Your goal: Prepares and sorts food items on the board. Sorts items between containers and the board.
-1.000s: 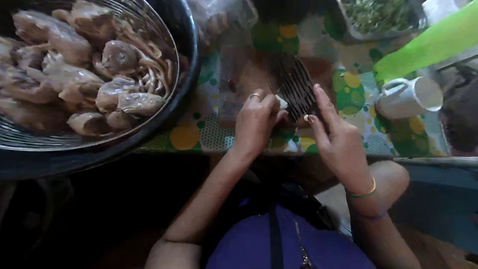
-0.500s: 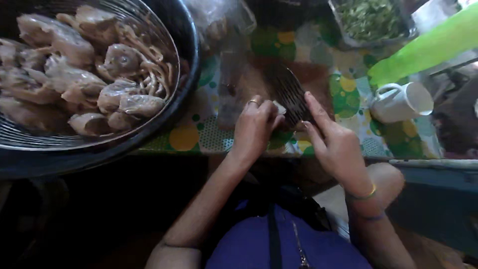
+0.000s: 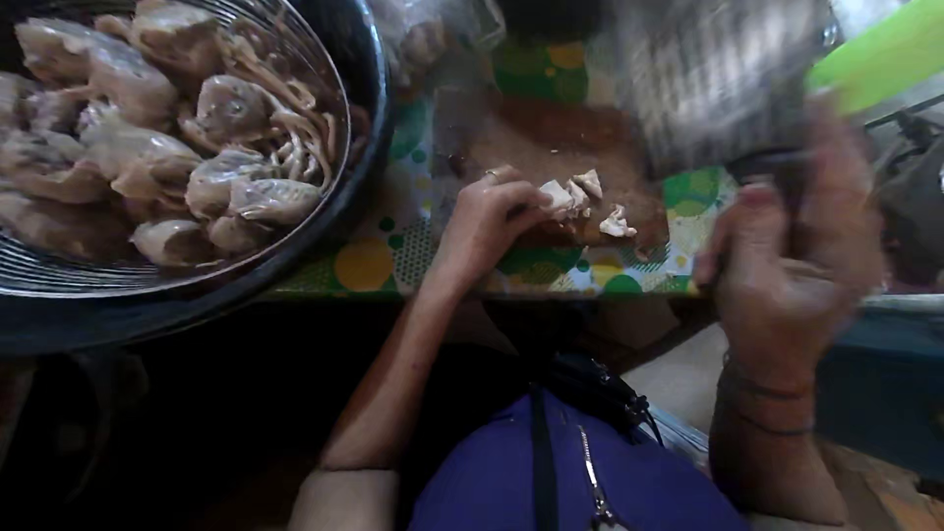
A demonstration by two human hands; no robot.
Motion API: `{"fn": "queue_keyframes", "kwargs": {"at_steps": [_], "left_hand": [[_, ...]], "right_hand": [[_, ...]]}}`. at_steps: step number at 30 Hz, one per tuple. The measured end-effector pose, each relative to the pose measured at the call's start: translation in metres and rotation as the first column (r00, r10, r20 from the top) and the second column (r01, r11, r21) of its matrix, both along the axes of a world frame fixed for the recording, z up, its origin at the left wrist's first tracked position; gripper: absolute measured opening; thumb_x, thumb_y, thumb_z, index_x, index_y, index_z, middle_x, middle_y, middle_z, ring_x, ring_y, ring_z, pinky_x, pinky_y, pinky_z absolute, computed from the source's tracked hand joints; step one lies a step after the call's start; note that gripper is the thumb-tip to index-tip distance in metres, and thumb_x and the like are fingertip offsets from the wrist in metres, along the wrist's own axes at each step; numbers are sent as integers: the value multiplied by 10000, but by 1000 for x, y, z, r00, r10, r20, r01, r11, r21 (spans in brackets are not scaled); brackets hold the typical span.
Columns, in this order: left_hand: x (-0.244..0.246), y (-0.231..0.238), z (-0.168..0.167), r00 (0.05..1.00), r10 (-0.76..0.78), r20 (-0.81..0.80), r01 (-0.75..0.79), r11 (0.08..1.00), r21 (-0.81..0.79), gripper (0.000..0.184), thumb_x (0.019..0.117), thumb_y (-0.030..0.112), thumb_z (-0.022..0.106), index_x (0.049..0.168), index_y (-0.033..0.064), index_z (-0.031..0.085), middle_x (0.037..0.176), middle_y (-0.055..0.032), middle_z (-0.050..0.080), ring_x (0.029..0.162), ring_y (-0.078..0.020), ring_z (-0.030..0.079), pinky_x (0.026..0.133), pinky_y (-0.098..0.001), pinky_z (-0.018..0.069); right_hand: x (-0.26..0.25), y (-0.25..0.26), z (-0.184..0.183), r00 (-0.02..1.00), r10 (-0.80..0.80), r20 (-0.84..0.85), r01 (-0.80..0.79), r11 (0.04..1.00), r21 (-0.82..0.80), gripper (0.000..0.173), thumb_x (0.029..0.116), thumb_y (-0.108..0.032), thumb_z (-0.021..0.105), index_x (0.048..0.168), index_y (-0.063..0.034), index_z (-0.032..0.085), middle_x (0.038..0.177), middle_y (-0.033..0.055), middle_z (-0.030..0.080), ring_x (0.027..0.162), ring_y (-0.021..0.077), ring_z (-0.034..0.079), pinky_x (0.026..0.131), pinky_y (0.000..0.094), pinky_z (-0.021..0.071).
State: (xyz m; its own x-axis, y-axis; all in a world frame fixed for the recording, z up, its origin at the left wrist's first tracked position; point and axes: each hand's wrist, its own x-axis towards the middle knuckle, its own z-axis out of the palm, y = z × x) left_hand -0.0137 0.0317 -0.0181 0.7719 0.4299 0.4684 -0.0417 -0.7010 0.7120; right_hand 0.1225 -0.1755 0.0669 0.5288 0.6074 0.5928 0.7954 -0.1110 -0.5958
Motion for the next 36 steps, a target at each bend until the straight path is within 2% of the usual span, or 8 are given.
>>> {"fn": "queue_keyframes", "kwargs": {"at_steps": [3,10,14,20,22,27,32,36], "left_hand": [[1,-2,-4,999,25,29,-26,1000,17,71,901,93,769,962,68,796,1047,-119,726,985,-180,700,892,-292,566],[0,-4,-7,999,34,9,-34,998,50,60,913,103,759,954,79,795,1013,-106,720,954,-185,696,872,-319,568],[2,-5,-8,999,41,12,-42,998,45,75,926,96,744,979,88,797,1038,-98,730,959,-185,704,872,-333,578],[2,-4,-11,999,43,12,-44,999,28,74,926,102,747,977,94,799,1059,-90,734,975,-164,706,882,-297,576],[2,-5,-9,999,47,14,-47,998,40,72,910,84,753,969,75,795,1054,-113,732,981,-200,708,885,-337,578],[2,-5,-8,999,42,4,-42,998,48,96,945,104,723,1009,95,794,1037,-95,732,991,-197,701,899,-349,572],[5,-4,-10,998,54,26,-55,998,23,101,949,108,724,1019,90,794,1067,-94,737,999,-186,708,900,-344,577],[2,-3,-13,998,49,39,-51,998,34,87,937,90,729,1000,80,788,1079,-102,743,1026,-205,711,922,-354,575]], "right_hand": [[-12,3,-5,985,-80,151,84,996,-19,548,1073,-181,477,1531,56,292,929,86,639,644,97,612,559,285,553],[-11,19,-29,994,71,82,-22,876,-482,528,1049,-217,555,1567,-200,454,886,150,695,558,254,602,497,422,495],[13,12,-20,892,31,-451,-201,921,-334,534,1086,-240,491,1605,-248,365,867,30,649,491,68,528,427,231,486],[-11,-14,22,990,-116,85,109,991,77,284,1051,-213,519,1203,26,525,808,-11,621,585,39,588,517,242,544],[-20,-2,-6,969,-48,242,94,979,-181,462,1056,-183,515,1473,4,449,1015,117,670,756,151,650,692,329,562],[6,20,-27,993,117,10,-94,844,-527,544,1064,-238,532,1593,-224,404,867,130,713,574,240,626,532,443,535],[31,18,-35,730,26,-683,-295,913,-281,558,1097,-176,439,1631,-240,287,767,37,561,450,81,491,393,223,466],[10,5,-15,944,74,-322,-143,970,-196,504,1072,-199,517,1567,-155,434,879,6,678,518,39,553,445,218,499]]}}
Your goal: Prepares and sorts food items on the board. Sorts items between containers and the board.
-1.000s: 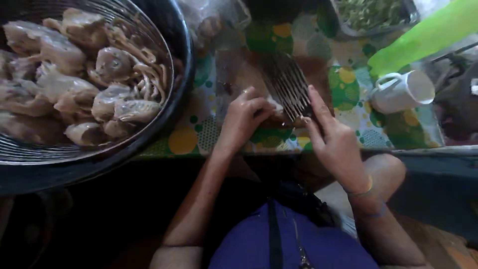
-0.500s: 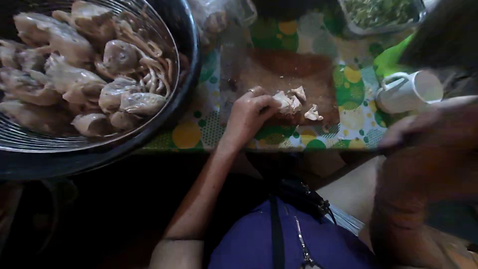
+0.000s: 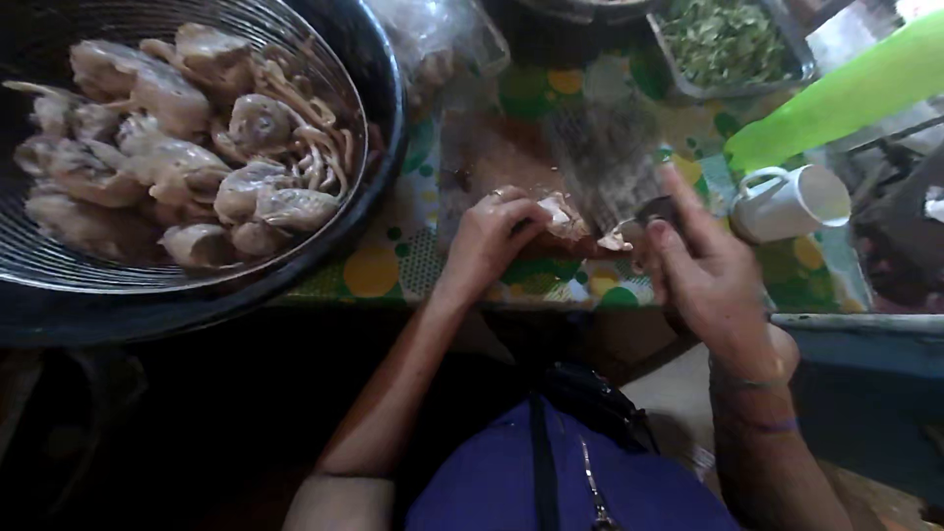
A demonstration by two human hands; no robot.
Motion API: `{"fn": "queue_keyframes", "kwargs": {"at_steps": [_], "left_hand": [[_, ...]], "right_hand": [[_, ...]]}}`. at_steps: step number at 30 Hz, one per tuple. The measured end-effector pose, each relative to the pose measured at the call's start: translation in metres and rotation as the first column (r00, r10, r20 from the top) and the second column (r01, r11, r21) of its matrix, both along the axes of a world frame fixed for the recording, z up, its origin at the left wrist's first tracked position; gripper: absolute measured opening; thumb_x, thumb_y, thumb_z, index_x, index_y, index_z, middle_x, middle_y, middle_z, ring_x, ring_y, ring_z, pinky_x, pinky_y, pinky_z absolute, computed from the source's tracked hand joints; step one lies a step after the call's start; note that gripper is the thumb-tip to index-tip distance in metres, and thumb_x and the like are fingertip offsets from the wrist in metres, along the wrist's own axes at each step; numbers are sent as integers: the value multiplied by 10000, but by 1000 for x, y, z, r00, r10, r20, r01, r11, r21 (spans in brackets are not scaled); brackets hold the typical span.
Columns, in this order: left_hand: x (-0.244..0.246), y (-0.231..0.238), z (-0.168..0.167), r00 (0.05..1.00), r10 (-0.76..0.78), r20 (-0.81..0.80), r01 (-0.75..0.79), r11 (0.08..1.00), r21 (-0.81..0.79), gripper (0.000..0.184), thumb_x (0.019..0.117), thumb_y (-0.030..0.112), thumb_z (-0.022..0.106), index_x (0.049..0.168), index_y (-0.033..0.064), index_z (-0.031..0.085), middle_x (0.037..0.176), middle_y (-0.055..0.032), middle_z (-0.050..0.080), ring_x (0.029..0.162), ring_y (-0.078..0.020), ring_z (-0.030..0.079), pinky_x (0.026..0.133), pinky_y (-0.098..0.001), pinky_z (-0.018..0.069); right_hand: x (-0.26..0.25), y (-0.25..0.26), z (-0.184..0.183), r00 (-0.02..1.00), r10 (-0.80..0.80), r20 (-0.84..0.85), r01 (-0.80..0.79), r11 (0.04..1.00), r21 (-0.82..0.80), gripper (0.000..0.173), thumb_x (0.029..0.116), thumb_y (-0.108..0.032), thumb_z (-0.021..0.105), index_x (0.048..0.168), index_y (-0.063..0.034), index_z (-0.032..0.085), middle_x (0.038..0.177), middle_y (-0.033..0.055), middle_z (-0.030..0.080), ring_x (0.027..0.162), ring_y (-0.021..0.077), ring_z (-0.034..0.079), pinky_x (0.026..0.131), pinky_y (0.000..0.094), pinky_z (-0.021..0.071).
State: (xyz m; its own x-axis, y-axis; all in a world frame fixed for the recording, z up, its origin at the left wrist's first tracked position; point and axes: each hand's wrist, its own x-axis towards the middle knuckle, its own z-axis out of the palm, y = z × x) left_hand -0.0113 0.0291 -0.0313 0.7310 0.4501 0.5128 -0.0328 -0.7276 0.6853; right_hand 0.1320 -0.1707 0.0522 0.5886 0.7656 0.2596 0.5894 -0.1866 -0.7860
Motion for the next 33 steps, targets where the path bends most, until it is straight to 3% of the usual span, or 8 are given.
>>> {"fn": "queue_keyframes", "kwargs": {"at_steps": [3,6,11,17,21,26,29,33], "left_hand": [[-1,-1,-2,1000,-1,-7,1,1000,-10,91,940,105,731,1008,84,788,1095,-93,746,1027,-192,711,922,-347,575],[0,-2,-1,1000,6,2,-6,1000,-11,91,937,89,729,1006,71,786,1093,-105,743,1025,-194,713,921,-348,580],[-2,-2,0,999,-9,-31,10,1000,22,90,940,117,733,1008,95,787,1036,-71,750,1016,-189,705,928,-353,565],[-1,-4,-1,1000,17,-21,-16,1000,19,78,920,106,754,990,82,779,1063,-95,749,1029,-210,712,922,-375,576],[-1,-2,-3,1000,6,-16,-6,999,38,80,918,103,754,992,84,776,1061,-87,749,1021,-196,713,927,-355,575],[0,-5,-2,999,26,-20,-26,999,37,88,922,110,751,1002,82,777,1062,-90,749,1022,-206,713,918,-364,578],[-1,-4,2,1000,1,-31,1,998,61,87,918,107,756,999,82,774,1023,-90,735,982,-211,706,889,-370,576],[-5,-4,1,998,-8,-58,12,998,63,82,910,99,765,990,84,772,1068,-103,727,1004,-225,703,890,-391,582]], "right_hand": [[-15,-7,25,911,-139,388,51,972,228,553,1078,-197,489,1583,-47,320,1074,80,660,649,56,595,534,263,545],[-19,6,-5,824,-60,563,40,998,48,567,1049,-177,541,1579,-61,375,1072,175,711,646,191,655,546,372,539],[2,16,-5,931,149,334,-19,931,-364,545,1075,-259,507,1604,-249,380,749,141,670,536,264,585,527,467,507],[23,8,-28,863,-32,-505,-48,988,-145,521,1108,-194,409,1618,-214,304,789,26,587,462,68,507,402,205,470],[0,-10,7,995,-39,91,36,999,34,521,1073,-223,518,1578,-158,411,901,23,679,544,54,568,464,247,517],[-23,-4,9,807,-119,579,107,993,55,575,1072,-187,494,1589,-16,309,1033,208,689,715,217,669,637,376,568],[-10,10,-16,843,135,520,15,962,-273,540,1046,-220,555,1571,-167,443,792,180,695,582,354,640,521,520,514],[14,14,-6,960,131,246,-26,921,-389,540,1082,-269,503,1607,-269,372,743,135,667,536,257,592,523,459,512]]}}
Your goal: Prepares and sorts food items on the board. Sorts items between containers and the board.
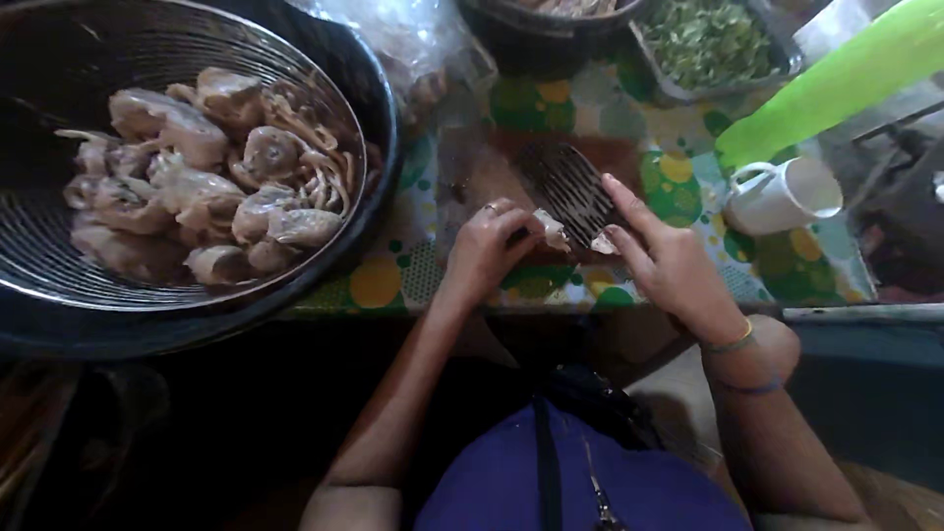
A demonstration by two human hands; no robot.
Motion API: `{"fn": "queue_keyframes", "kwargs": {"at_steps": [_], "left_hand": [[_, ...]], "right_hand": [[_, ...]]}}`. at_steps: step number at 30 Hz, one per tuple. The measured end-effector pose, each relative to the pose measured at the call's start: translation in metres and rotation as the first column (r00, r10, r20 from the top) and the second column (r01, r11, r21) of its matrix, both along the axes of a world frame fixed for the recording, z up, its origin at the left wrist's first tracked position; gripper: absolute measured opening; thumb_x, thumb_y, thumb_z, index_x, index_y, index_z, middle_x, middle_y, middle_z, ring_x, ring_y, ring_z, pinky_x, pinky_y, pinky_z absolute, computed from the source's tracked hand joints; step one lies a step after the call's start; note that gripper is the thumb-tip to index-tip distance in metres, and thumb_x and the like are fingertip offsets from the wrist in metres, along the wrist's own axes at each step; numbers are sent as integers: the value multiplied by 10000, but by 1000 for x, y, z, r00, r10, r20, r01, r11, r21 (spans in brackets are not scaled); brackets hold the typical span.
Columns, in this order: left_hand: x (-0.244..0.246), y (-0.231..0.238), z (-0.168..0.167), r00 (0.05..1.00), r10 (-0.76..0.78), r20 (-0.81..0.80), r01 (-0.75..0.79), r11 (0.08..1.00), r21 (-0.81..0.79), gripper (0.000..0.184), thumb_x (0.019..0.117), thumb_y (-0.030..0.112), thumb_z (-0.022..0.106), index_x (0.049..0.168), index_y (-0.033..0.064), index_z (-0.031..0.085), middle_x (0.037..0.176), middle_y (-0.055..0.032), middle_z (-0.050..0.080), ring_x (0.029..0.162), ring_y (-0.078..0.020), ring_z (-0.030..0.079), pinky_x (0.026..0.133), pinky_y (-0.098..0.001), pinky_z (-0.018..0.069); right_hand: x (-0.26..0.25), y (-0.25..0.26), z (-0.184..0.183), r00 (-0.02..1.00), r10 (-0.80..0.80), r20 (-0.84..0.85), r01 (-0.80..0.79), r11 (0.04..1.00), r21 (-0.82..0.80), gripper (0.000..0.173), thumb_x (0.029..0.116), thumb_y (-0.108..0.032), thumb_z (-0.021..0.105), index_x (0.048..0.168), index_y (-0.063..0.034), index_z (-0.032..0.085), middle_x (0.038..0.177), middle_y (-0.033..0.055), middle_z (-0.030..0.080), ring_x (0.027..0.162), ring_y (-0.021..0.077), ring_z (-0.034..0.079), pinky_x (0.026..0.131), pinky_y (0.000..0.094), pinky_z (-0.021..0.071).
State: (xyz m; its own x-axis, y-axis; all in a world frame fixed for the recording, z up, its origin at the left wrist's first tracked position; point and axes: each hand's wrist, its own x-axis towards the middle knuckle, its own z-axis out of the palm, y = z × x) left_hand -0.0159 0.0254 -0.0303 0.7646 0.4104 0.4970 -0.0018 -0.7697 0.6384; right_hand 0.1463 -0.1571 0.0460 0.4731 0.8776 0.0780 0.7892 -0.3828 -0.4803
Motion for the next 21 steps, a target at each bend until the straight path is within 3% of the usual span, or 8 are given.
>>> {"fn": "queue_keyframes", "kwargs": {"at_steps": [3,7,9,12,14,16,18,21], "left_hand": [[0,-6,-1,999,38,17,-38,999,-1,76,885,104,781,958,85,767,1034,-98,718,971,-222,697,858,-387,584],[18,-34,-3,969,233,76,-232,972,-25,92,874,139,802,937,82,768,955,-121,724,944,-271,707,826,-421,592],[25,-44,-6,970,219,107,-218,976,-26,100,897,154,782,965,81,775,938,-119,725,936,-262,705,824,-396,588],[26,-46,-8,976,179,120,-178,984,-21,105,934,124,734,1005,69,787,964,-118,742,955,-244,716,865,-367,585],[25,-44,-7,979,178,100,-177,984,-15,102,945,117,718,1002,66,786,946,-114,742,939,-247,716,855,-374,586],[25,-43,-7,979,176,103,-175,984,-21,99,940,113,720,992,61,786,954,-114,747,950,-250,719,863,-374,587],[24,-43,-8,979,171,107,-168,985,-35,96,940,114,723,991,63,788,963,-109,746,952,-238,716,870,-360,585],[25,-44,-9,977,183,106,-179,983,-47,92,933,112,732,990,67,789,974,-113,745,959,-237,718,868,-359,589]], "right_hand": [[6,-4,-9,954,-143,-262,158,987,39,540,1093,-280,467,1615,-316,334,785,92,635,492,158,531,476,351,499],[-17,-11,-15,985,-156,-75,170,951,258,521,1069,-247,506,1581,-200,423,778,98,668,507,147,568,489,348,520],[-31,-13,-10,987,-150,50,121,921,371,516,1065,-204,516,1570,-135,431,857,99,695,563,119,601,514,297,535],[-38,-12,-11,961,-156,228,68,933,353,498,1047,-165,534,1534,-76,480,944,166,732,623,227,653,554,382,534],[-35,-10,-12,954,-149,261,62,947,314,478,1036,-168,542,1508,-92,524,859,163,710,592,266,640,528,423,517],[-35,-15,5,953,-155,259,40,915,401,461,1038,-177,555,1489,-86,546,878,140,715,606,200,632,549,368,525],[-42,-28,31,962,-166,219,14,825,564,486,1060,-181,544,1526,-68,470,1039,112,714,673,78,639,593,269,566],[-46,-33,32,936,-249,250,45,786,616,451,1069,-267,500,1429,-5,425,832,50,629,647,65,614,585,271,553]]}}
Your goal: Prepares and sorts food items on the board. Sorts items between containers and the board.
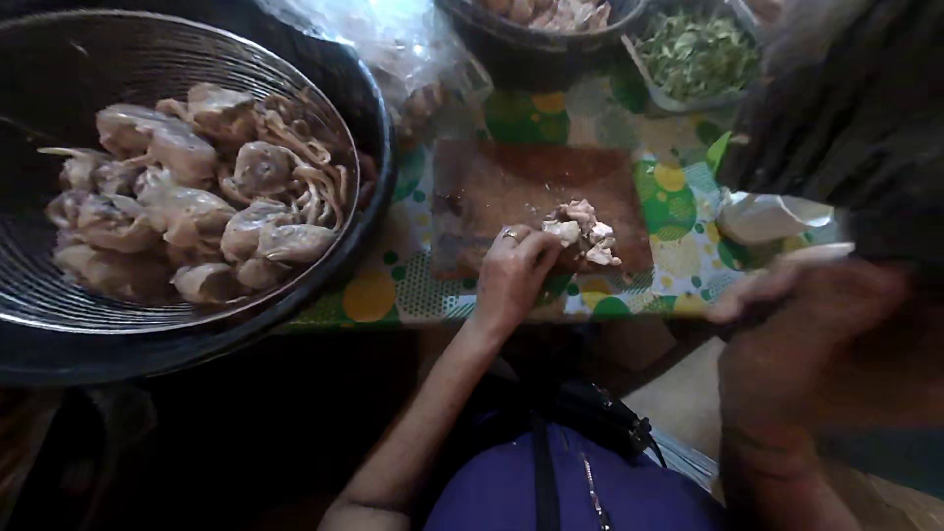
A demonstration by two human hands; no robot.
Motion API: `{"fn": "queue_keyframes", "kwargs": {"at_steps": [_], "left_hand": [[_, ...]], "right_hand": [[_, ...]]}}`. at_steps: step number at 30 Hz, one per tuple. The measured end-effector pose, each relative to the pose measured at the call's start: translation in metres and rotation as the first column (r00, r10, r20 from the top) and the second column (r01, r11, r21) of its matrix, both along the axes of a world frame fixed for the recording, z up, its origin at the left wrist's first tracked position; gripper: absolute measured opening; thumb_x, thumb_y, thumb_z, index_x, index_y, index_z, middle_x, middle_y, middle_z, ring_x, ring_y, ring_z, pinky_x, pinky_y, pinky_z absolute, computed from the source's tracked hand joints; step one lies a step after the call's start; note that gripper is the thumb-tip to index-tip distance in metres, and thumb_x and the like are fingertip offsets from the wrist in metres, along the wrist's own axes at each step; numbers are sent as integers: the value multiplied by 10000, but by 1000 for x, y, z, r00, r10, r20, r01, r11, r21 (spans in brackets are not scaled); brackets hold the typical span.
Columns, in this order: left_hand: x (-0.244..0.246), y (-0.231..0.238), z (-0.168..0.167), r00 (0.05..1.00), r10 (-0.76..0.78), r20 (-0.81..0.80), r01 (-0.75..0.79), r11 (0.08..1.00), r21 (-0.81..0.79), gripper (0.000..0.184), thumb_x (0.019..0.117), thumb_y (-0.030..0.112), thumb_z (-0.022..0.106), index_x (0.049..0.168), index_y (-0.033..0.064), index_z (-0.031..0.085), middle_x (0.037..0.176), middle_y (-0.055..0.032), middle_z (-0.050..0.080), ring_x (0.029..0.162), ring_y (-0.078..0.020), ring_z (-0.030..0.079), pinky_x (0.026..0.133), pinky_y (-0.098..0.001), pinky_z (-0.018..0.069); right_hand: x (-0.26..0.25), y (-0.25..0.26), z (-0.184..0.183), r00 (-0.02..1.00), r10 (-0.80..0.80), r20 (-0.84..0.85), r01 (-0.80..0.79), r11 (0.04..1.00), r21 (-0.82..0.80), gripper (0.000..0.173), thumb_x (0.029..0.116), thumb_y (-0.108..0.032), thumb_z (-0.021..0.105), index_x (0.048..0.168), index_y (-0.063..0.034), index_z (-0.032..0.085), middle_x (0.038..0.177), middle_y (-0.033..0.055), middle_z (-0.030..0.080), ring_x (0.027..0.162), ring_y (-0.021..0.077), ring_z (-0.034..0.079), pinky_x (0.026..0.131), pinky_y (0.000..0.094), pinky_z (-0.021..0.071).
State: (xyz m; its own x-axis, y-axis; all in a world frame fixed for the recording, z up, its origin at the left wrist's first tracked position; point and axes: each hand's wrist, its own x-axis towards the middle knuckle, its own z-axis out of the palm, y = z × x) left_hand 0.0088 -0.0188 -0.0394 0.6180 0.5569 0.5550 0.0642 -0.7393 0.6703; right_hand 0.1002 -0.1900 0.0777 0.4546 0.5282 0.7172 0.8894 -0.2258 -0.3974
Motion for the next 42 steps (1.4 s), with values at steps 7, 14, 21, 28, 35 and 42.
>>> {"fn": "queue_keyframes", "kwargs": {"at_steps": [7,14,21,28,35,42], "left_hand": [[0,1,4,1000,3,-23,-3,1000,13,100,916,87,739,1004,68,782,949,-111,740,937,-253,717,848,-379,593],[-6,34,20,982,33,-184,-42,998,-47,119,935,54,717,1037,72,774,1024,-157,710,976,-324,688,857,-479,570],[-5,32,17,988,46,-151,-51,998,-26,100,932,37,715,1026,26,747,1006,-160,726,963,-314,708,868,-462,579],[-7,34,17,987,1,-160,-3,1000,-7,158,929,92,721,1081,51,742,1039,-135,726,1027,-296,697,901,-457,574],[5,36,30,950,64,-306,-71,997,-12,214,941,102,705,1136,14,710,1114,-219,676,1069,-403,653,894,-548,551],[33,8,22,908,-255,-331,251,966,-54,993,797,550,832,1586,128,402,1626,-238,351,1518,-436,304,1216,-577,311]], "right_hand": [[13,35,-41,986,-21,-163,-68,853,-517,512,1057,-212,524,1564,-174,456,806,191,707,614,360,658,579,531,531],[41,19,-43,790,-3,-612,-245,915,-320,524,1077,-253,493,1590,-202,399,789,56,639,492,85,538,455,265,499],[20,41,-15,984,154,-94,-166,978,-129,599,1054,-153,523,1606,-58,310,969,139,684,569,133,602,498,312,548],[43,59,-39,919,32,-393,-254,810,-528,541,1086,-281,495,1611,-271,361,774,133,683,559,251,601,545,452,516],[56,28,-38,581,123,-805,-313,946,-81,523,1090,-222,470,1602,-208,365,755,37,614,463,97,522,413,255,490],[85,-32,-32,617,233,-752,-81,969,234,580,1103,-141,390,1639,-168,169,800,-28,597,475,54,551,412,208,517]]}}
